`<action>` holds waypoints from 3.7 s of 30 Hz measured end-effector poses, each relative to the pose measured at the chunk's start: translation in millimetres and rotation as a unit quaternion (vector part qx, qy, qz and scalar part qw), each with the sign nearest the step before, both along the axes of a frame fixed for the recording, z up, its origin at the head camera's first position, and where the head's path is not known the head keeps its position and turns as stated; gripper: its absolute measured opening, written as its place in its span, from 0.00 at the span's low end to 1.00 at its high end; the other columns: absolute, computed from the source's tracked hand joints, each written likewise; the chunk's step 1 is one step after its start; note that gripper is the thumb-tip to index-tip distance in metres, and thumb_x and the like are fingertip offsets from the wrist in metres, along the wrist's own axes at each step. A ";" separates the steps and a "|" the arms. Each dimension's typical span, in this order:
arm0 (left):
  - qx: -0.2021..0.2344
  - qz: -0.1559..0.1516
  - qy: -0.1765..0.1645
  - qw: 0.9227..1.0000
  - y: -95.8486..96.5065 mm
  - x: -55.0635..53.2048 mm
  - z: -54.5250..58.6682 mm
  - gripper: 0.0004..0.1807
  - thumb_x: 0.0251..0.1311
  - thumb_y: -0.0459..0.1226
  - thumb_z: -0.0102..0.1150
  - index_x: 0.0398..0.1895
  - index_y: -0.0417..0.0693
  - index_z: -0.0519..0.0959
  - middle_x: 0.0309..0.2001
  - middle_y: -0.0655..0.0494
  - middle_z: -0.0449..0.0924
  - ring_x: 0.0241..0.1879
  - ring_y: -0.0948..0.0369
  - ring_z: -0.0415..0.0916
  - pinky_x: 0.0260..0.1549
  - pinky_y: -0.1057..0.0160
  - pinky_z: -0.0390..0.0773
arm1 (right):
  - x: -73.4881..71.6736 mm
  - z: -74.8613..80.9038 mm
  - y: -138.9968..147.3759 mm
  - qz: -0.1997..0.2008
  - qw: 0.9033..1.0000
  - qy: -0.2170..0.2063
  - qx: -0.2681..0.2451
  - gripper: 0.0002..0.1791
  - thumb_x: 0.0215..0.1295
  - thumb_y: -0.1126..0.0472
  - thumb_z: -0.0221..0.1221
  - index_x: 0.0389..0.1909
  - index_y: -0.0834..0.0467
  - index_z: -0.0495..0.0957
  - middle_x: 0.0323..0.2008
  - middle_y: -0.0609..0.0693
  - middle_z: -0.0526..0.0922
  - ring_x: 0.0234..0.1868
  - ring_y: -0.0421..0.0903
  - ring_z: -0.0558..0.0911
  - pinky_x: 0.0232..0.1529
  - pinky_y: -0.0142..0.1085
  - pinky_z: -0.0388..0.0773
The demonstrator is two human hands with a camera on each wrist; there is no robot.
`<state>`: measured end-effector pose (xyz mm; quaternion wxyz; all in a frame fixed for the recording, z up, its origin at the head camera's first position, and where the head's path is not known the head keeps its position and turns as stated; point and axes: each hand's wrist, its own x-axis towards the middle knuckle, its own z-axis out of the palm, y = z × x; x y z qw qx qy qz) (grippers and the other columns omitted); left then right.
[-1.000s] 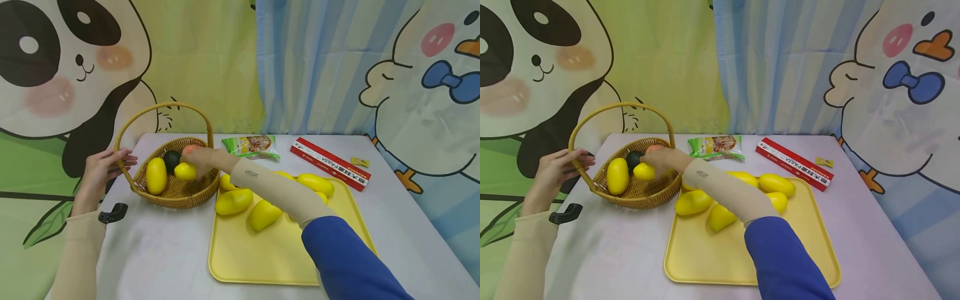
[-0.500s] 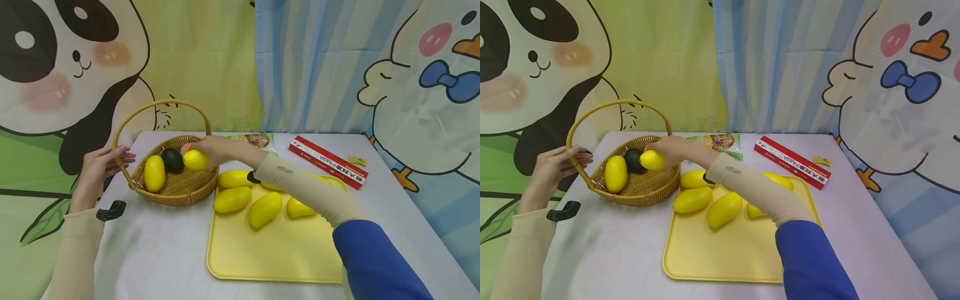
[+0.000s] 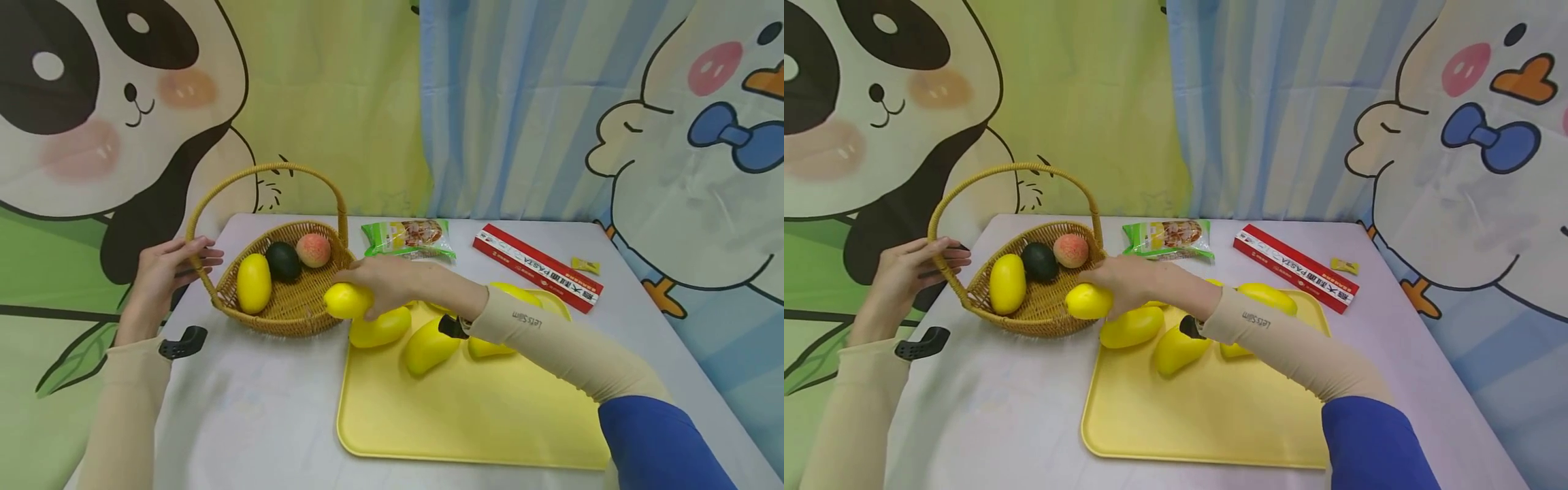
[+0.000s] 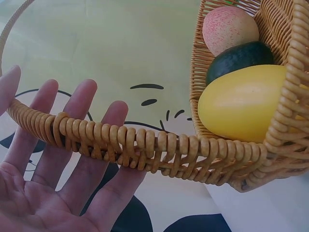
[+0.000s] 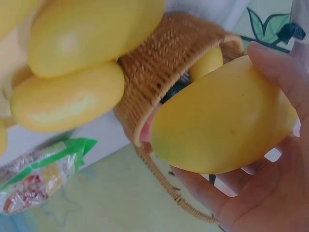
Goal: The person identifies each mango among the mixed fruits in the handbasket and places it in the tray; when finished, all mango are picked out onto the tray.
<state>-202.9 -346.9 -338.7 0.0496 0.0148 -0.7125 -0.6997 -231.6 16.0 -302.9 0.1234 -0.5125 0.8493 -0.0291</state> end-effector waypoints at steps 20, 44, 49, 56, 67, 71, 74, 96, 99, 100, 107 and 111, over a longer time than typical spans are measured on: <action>-0.013 0.006 -0.009 1.000 0.4 0.5 1.1 0.14 0.64 0.47 0.58 0.43 0.49 0.84 0.32 0.64 0.87 0.35 0.67 0.85 0.36 0.73 0.80 | 55.5 -63.0 8.0 0.034 0.998 -0.005 0.057 0.37 0.48 0.52 0.73 0.62 0.46 0.70 0.48 0.46 0.79 0.41 0.39 0.78 0.40 0.34 0.77; -0.015 0.004 -0.009 1.000 0.2 -1.3 1.1 0.15 0.63 0.48 0.59 0.43 0.49 0.84 0.32 0.64 0.87 0.35 0.67 0.85 0.36 0.73 0.80 | 66.8 -97.6 14.3 0.047 0.990 0.070 0.112 0.42 0.46 0.44 0.73 0.63 0.47 0.69 0.50 0.45 0.77 0.45 0.38 0.77 0.42 0.31 0.77; -0.019 0.003 -0.010 1.000 0.0 -0.8 0.8 0.14 0.63 0.48 0.58 0.42 0.51 0.85 0.32 0.65 0.87 0.35 0.67 0.85 0.36 0.73 0.80 | 65.8 -97.5 14.6 0.043 0.992 0.058 0.107 0.43 0.44 0.41 0.73 0.63 0.47 0.69 0.49 0.45 0.77 0.44 0.38 0.77 0.41 0.32 0.77; -0.020 0.003 -0.007 1.000 -0.5 -1.7 -0.1 0.14 0.64 0.48 0.58 0.43 0.50 0.84 0.32 0.65 0.87 0.35 0.67 0.85 0.36 0.73 0.80 | 64.1 -94.1 15.3 0.043 0.994 0.021 0.097 0.43 0.44 0.41 0.73 0.63 0.47 0.70 0.49 0.44 0.77 0.43 0.37 0.76 0.42 0.32 0.76; -0.016 0.006 -0.010 1.000 0.4 -2.3 0.1 0.13 0.63 0.48 0.59 0.41 0.52 0.85 0.32 0.65 0.87 0.35 0.67 0.85 0.36 0.73 0.80 | 46.9 -66.4 -3.4 0.069 0.992 -0.057 0.092 0.39 0.52 0.40 0.68 0.65 0.47 0.69 0.56 0.47 0.77 0.52 0.42 0.78 0.49 0.34 0.76; -0.014 0.006 -0.007 1.000 0.2 -2.8 -0.8 0.15 0.63 0.48 0.59 0.44 0.49 0.84 0.32 0.64 0.87 0.35 0.67 0.85 0.36 0.73 0.80 | 32.5 -51.6 -19.2 0.074 0.990 -0.112 0.038 0.33 0.58 0.45 0.66 0.63 0.52 0.71 0.53 0.48 0.80 0.50 0.40 0.79 0.49 0.27 0.74; -0.012 0.002 -0.008 1.000 -0.3 -2.7 -2.2 0.15 0.64 0.47 0.58 0.45 0.48 0.84 0.32 0.64 0.87 0.35 0.66 0.85 0.36 0.73 0.80 | 18.8 -41.1 -34.1 0.074 0.990 -0.121 0.003 0.31 0.60 0.49 0.65 0.63 0.54 0.72 0.51 0.49 0.81 0.48 0.41 0.79 0.47 0.26 0.73; -0.011 0.002 -0.012 1.000 -3.1 -2.8 -2.8 0.14 0.64 0.47 0.58 0.44 0.50 0.84 0.32 0.64 0.87 0.36 0.67 0.85 0.36 0.73 0.80 | -60.6 -44.4 -144.6 0.038 0.997 0.067 0.020 0.32 0.62 0.63 0.62 0.68 0.49 0.66 0.68 0.50 0.65 0.64 0.44 0.69 0.60 0.29 0.69; -0.005 -0.003 -0.009 1.000 -2.2 -2.1 -2.3 0.13 0.65 0.46 0.56 0.43 0.50 0.84 0.32 0.63 0.87 0.36 0.67 0.85 0.36 0.73 0.80 | -63.9 -47.3 -150.7 0.043 0.994 0.100 0.030 0.33 0.63 0.62 0.61 0.69 0.48 0.65 0.68 0.50 0.64 0.65 0.44 0.68 0.63 0.31 0.67; -0.001 -0.007 -0.008 1.000 -1.4 -2.5 -2.1 0.12 0.66 0.45 0.56 0.43 0.50 0.84 0.33 0.63 0.87 0.36 0.67 0.85 0.36 0.73 0.80 | -65.1 -48.3 -152.1 0.040 0.993 0.108 0.036 0.33 0.63 0.61 0.61 0.69 0.47 0.64 0.68 0.49 0.63 0.66 0.44 0.67 0.64 0.32 0.66; -0.016 -0.001 -0.005 1.000 -0.9 -1.8 -0.6 0.12 0.66 0.45 0.56 0.43 0.52 0.84 0.32 0.65 0.87 0.36 0.67 0.85 0.36 0.74 0.79 | -66.9 -56.6 -174.3 0.027 0.986 0.137 0.089 0.36 0.66 0.59 0.59 0.72 0.40 0.57 0.75 0.45 0.51 0.75 0.44 0.53 0.72 0.43 0.55; -0.008 -0.002 -0.005 1.000 -0.5 -0.9 -1.2 0.13 0.65 0.46 0.57 0.43 0.50 0.84 0.33 0.63 0.87 0.36 0.67 0.85 0.37 0.73 0.80 | -64.5 -63.3 -189.6 0.044 0.979 0.159 0.116 0.39 0.66 0.56 0.59 0.74 0.39 0.52 0.76 0.44 0.48 0.76 0.43 0.48 0.73 0.43 0.52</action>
